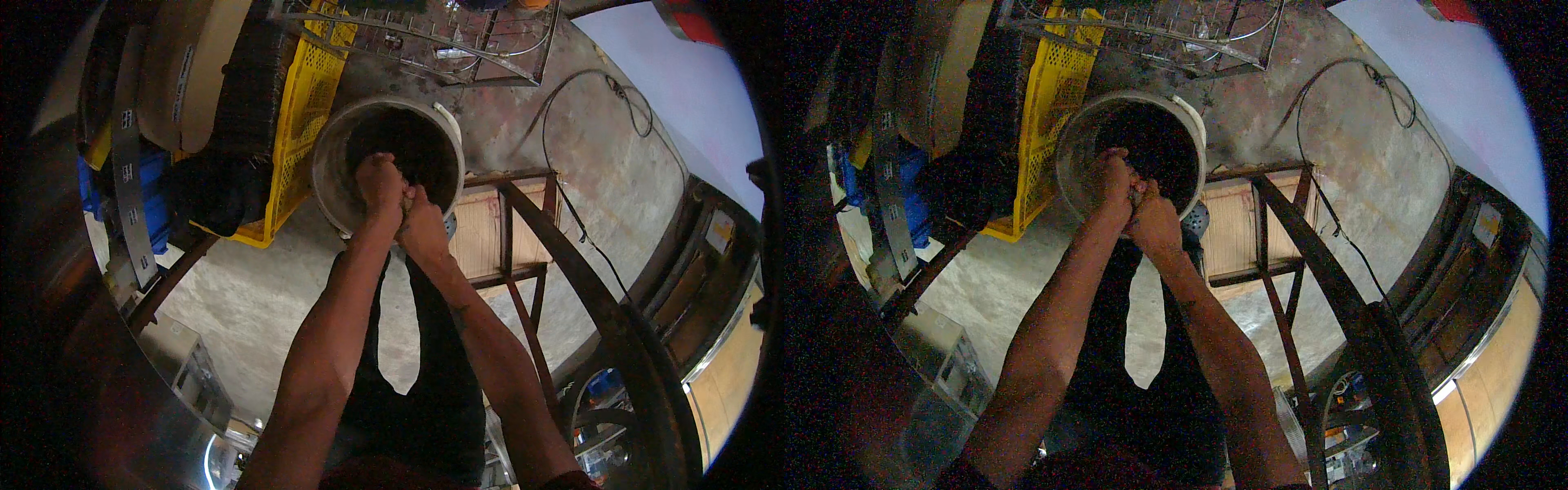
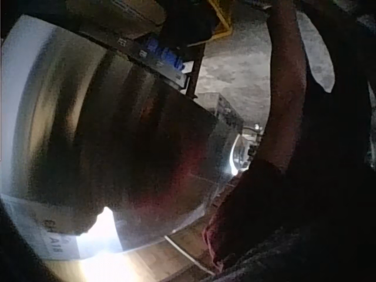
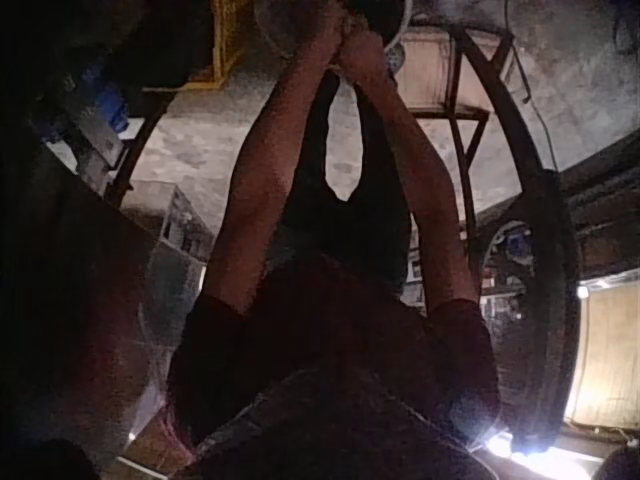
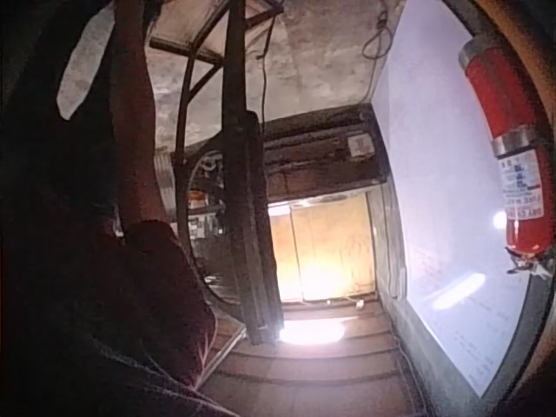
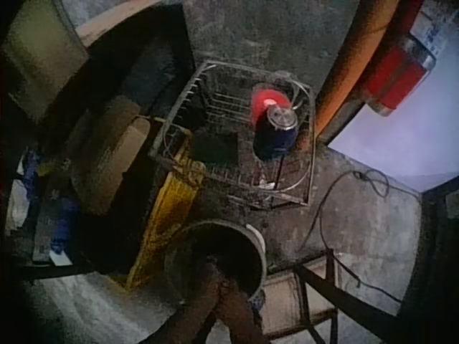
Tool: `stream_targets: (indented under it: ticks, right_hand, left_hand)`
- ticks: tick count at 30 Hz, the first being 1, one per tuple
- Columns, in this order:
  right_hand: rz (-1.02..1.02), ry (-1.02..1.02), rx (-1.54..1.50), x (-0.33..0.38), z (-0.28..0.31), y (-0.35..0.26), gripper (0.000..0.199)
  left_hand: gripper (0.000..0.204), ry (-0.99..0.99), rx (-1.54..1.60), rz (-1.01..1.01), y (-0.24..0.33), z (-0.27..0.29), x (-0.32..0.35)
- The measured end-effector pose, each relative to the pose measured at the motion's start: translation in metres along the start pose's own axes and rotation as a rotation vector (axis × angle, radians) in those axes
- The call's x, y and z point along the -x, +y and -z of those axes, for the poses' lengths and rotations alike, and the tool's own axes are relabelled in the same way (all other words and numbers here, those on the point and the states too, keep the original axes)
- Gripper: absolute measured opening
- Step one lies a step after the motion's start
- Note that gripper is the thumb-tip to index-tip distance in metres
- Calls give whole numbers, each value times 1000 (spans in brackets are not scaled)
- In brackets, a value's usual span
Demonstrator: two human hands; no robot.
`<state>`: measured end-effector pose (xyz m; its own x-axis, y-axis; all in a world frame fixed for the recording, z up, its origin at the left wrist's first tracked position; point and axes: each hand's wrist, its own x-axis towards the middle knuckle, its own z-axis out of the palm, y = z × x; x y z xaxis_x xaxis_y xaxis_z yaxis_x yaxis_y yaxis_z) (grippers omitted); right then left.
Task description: The person applies a substance from a small jar to the edges of a stainless steel unit using a stick, then wipes the surface with a cloth. The person works along the seams and edges of the unit in a workshop setting.
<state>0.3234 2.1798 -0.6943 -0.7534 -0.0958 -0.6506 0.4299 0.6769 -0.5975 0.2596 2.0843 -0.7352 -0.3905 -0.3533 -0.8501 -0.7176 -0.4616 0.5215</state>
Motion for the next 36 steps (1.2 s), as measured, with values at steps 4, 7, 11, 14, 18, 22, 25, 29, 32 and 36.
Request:
stream_targets:
  ticks: [4,7,11,14,18,22,25,29,32,36]
  right_hand:
    - [-4,19,2,2,-3,5,70]
    - [125,17,126,0,-2,7,74]
    - [-107,69,-319,-12,-25,21,75]
    - [30,60,-571,-8,-45,26,73]
    - [95,-355,-708,-29,-21,24,57]
    - [-19,-239,13,-112,-75,103,53]
    - [280,-133,266,-164,-155,182,56]
    - [265,-303,309,-215,-187,213,61]
    - [256,-154,55,-188,-209,209,63]
    - [332,188,-14,-158,-195,243,64]
  left_hand:
    - [22,-36,-3,39,0,1,3]
    - [23,-174,1,69,-1,4,0]
    - [44,-324,-127,77,10,7,-5]
    - [61,-271,-382,-46,1,43,-16]
    - [74,-345,-363,104,-29,120,-32]
    - [71,-318,-175,148,-34,148,-27]
    - [63,-264,-133,217,-35,144,-14]
    - [60,-240,-85,254,-47,133,-11]
    - [65,-210,-50,284,-48,155,-11]
    - [64,-267,18,296,-48,138,2]
